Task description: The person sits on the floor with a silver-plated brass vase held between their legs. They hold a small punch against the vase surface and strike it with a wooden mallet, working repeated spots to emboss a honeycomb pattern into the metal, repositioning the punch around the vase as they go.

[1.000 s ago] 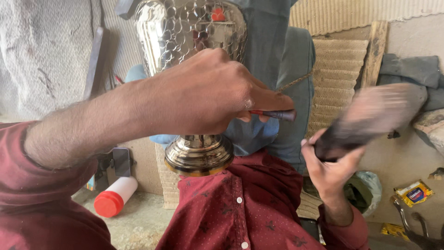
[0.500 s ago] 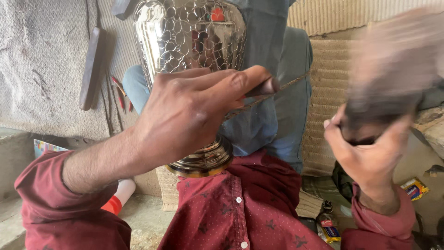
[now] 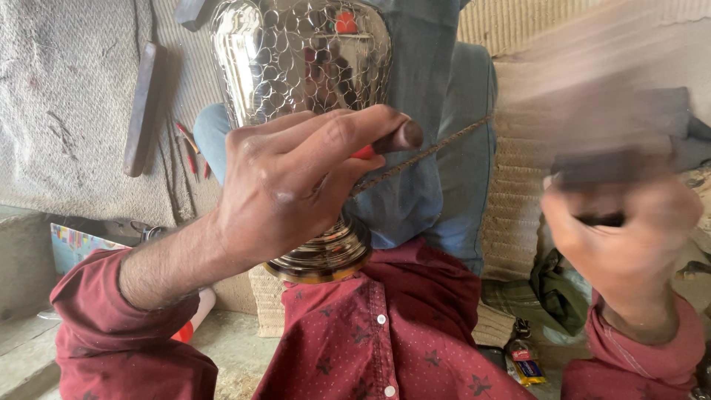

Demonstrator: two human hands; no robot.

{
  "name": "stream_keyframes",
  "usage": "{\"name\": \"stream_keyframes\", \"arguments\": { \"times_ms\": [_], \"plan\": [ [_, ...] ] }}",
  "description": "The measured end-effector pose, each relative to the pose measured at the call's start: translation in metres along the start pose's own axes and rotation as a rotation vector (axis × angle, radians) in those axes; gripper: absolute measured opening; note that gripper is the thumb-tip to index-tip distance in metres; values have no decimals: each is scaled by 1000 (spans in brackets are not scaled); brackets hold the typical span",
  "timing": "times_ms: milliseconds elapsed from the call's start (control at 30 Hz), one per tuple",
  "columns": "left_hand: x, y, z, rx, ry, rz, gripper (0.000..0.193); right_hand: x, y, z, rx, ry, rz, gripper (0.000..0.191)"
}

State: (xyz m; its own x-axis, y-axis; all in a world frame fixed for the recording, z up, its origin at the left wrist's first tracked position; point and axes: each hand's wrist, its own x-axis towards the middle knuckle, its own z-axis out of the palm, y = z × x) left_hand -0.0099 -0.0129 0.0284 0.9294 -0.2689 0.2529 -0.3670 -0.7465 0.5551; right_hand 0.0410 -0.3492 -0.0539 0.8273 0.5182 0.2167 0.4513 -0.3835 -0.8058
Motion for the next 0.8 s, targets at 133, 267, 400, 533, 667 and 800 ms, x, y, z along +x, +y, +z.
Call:
{"name": "stream_keyframes", "arguments": {
  "times_ms": [133,267,400,533,667,800],
  "plan": [
    [6,-1,-1,-8,-114,-32,44,3,5,0,-174,-118,51,66],
    [14,-4,-4,-56,-154,11,45,-5,13,14,-185,-59,-39,77],
    [18,-2,-7,-82,-222,-9,37,-16,11,20,83,13,152,85],
    [17,-2,-6,-78,-227,45,42,-19,4,19,369,140,213,84],
    [12,-4,-4,-34,-234,50,41,-17,3,17,-205,-97,77,58],
    [10,-1,-2,-23,-225,28,40,-14,8,16,85,7,179,44]
  ]
}}
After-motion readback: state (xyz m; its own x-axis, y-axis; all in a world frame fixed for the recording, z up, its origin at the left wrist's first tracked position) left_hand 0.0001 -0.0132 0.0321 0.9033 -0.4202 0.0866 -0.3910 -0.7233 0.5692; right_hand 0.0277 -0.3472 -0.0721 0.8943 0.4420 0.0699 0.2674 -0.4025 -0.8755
